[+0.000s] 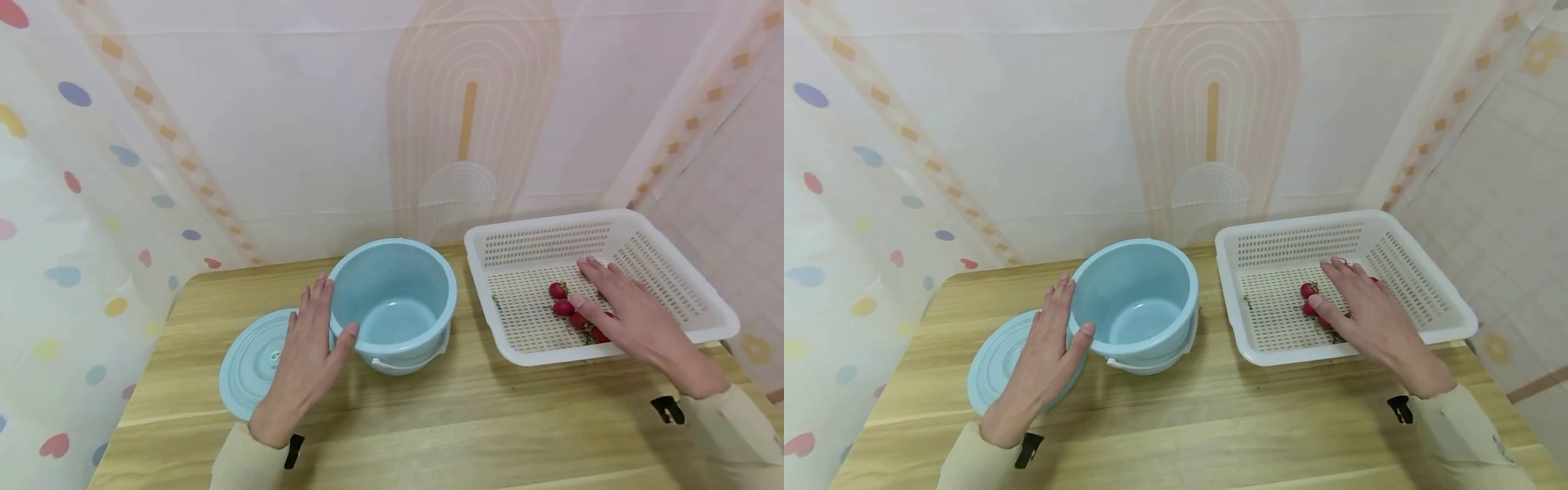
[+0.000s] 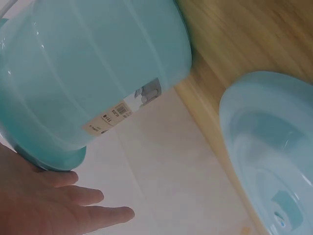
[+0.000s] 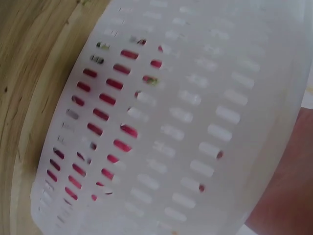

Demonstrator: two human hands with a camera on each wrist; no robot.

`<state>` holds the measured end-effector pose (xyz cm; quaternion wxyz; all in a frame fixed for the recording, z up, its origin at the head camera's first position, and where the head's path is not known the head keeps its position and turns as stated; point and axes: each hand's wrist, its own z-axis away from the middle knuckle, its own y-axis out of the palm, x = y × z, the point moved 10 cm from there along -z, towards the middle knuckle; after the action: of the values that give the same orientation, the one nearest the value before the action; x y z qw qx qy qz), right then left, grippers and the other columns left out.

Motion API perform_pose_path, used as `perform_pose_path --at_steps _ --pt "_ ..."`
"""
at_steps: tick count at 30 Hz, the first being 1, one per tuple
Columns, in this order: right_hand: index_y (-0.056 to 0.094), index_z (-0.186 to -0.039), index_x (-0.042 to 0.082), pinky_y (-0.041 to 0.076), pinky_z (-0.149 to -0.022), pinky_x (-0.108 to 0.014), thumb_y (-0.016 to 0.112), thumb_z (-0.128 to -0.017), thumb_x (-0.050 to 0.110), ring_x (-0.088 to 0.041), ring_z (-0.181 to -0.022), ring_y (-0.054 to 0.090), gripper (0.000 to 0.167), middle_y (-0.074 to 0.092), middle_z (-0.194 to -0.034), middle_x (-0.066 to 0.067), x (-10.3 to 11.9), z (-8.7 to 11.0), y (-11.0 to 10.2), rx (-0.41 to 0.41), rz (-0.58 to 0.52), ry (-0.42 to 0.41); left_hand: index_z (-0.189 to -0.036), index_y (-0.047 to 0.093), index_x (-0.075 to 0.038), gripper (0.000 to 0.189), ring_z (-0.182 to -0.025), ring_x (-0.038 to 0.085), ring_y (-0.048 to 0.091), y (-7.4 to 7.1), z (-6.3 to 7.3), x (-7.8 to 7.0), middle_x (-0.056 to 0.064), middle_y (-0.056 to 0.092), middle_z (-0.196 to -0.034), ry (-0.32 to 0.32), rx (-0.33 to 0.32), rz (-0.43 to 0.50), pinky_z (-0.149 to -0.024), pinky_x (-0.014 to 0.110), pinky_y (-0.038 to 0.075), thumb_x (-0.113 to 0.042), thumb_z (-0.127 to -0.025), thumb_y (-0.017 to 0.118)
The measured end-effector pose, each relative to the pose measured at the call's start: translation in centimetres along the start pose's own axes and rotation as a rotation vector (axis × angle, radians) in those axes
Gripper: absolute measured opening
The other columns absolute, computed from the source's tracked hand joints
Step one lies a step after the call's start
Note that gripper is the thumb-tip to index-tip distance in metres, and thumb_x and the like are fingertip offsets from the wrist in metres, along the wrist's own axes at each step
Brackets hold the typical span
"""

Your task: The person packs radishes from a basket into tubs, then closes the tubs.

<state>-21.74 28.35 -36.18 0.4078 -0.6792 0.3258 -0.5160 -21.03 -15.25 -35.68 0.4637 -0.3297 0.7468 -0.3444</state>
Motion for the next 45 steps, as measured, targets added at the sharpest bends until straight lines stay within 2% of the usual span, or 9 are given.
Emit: perform_pose_path --at_steps 4,8,15,22,25,28,31,38,45 --pt "0.033 -0.16 0.0 0.024 -0.115 -0.069 0.057 -0.105 0.039 -0.054 -0.147 0.029 0.071 0.03 -0.163 -0.028 -0.2 -0.6 -0.1 0.011 -0.051 -0.03 -0.164 0.024 -0.004 0.075 -0.157 0.043 0.013 -0.2 0.0 0.0 0.013 0.02 -0.171 0.006 -0.013 -0.026 -0.116 0.074 0.017 -0.048 -0.106 0.046" --pt "0.039 -0.156 -0.004 0.032 -0.109 -0.071 0.063 -0.102 0.038 -0.055 -0.141 0.038 0.072 0.037 -0.158 -0.032 -0.6 -1.2 0.0 0.033 -0.076 -0.03 -0.163 0.025 -0.004 0.075 -0.156 0.044 0.013 -0.3 0.0 0.1 0.014 0.022 -0.171 0.009 -0.014 -0.036 -0.116 0.074 0.017 -0.048 -0.106 0.046" --pt "0.049 -0.152 0.001 0.042 -0.099 -0.071 0.067 -0.1 0.039 -0.055 -0.13 0.05 0.067 0.049 -0.148 -0.034 -1.5 -1.8 0.5 0.099 -0.081 0.007 -0.163 0.026 -0.003 0.074 -0.156 0.044 0.014 -0.2 0.0 0.1 0.013 0.021 -0.171 0.006 -0.013 -0.037 -0.115 0.075 0.019 -0.047 -0.106 0.046" --pt "0.055 -0.146 0.0 0.049 -0.097 -0.065 0.068 -0.1 0.035 -0.048 -0.122 0.061 0.06 0.06 -0.139 -0.029 -2.5 -2.2 1.1 0.168 -0.118 -0.004 -0.163 0.025 -0.002 0.074 -0.156 0.044 0.015 -0.2 0.1 0.2 0.011 0.018 -0.172 0.004 -0.014 -0.036 -0.116 0.074 0.019 -0.045 -0.106 0.046" --pt "0.06 -0.142 0.001 0.053 -0.092 -0.057 0.071 -0.098 0.038 -0.04 -0.113 0.064 0.058 0.064 -0.134 -0.027 -3.1 -2.3 1.3 0.191 -0.097 0.008 -0.163 0.025 -0.002 0.074 -0.156 0.044 0.015 -0.2 0.1 0.2 0.012 0.018 -0.172 0.005 -0.015 -0.036 -0.116 0.074 0.02 -0.045 -0.106 0.047" --pt "0.067 -0.136 0.003 0.052 -0.082 -0.043 0.074 -0.096 0.038 -0.029 -0.099 0.063 0.054 0.07 -0.125 -0.022 -3.4 -2.5 1.4 0.206 -0.075 0.003 -0.163 0.025 -0.002 0.074 -0.156 0.045 0.016 -0.2 0.1 0.1 0.012 0.019 -0.172 0.006 -0.016 -0.038 -0.116 0.074 0.02 -0.045 -0.106 0.047" --pt "0.072 -0.129 0.006 0.05 -0.078 -0.036 0.077 -0.093 0.037 -0.023 -0.094 0.06 0.048 0.073 -0.12 -0.017 -3.6 -2.6 1.6 0.22 -0.058 -0.016 -0.163 0.025 -0.002 0.074 -0.156 0.044 0.016 -0.2 0.1 0.1 0.012 0.019 -0.172 0.008 -0.016 -0.037 -0.116 0.073 0.02 -0.045 -0.106 0.047" --pt "0.076 -0.119 0.01 0.052 -0.082 -0.04 0.079 -0.091 0.034 -0.02 -0.096 0.063 0.037 0.075 -0.114 -0.009 -4.1 -2.9 2.0 0.268 -0.034 -0.053 -0.163 0.025 -0.002 0.074 -0.156 0.043 0.017 -0.1 0.0 0.0 0.012 0.018 -0.172 0.02 -0.02 -0.026 -0.116 0.073 0.02 -0.044 -0.107 0.046" --pt "0.078 -0.116 0.015 0.053 -0.082 -0.036 0.077 -0.093 0.032 -0.007 -0.087 0.059 0.029 0.076 -0.106 0.005 -4.3 -2.9 2.9 0.351 -0.039 -0.099 -0.162 0.025 -0.001 0.073 -0.156 0.042 0.018 -0.1 0.0 -0.2 0.012 0.019 -0.172 0.036 -0.035 -0.013 -0.115 0.072 0.023 -0.043 -0.106 0.047"
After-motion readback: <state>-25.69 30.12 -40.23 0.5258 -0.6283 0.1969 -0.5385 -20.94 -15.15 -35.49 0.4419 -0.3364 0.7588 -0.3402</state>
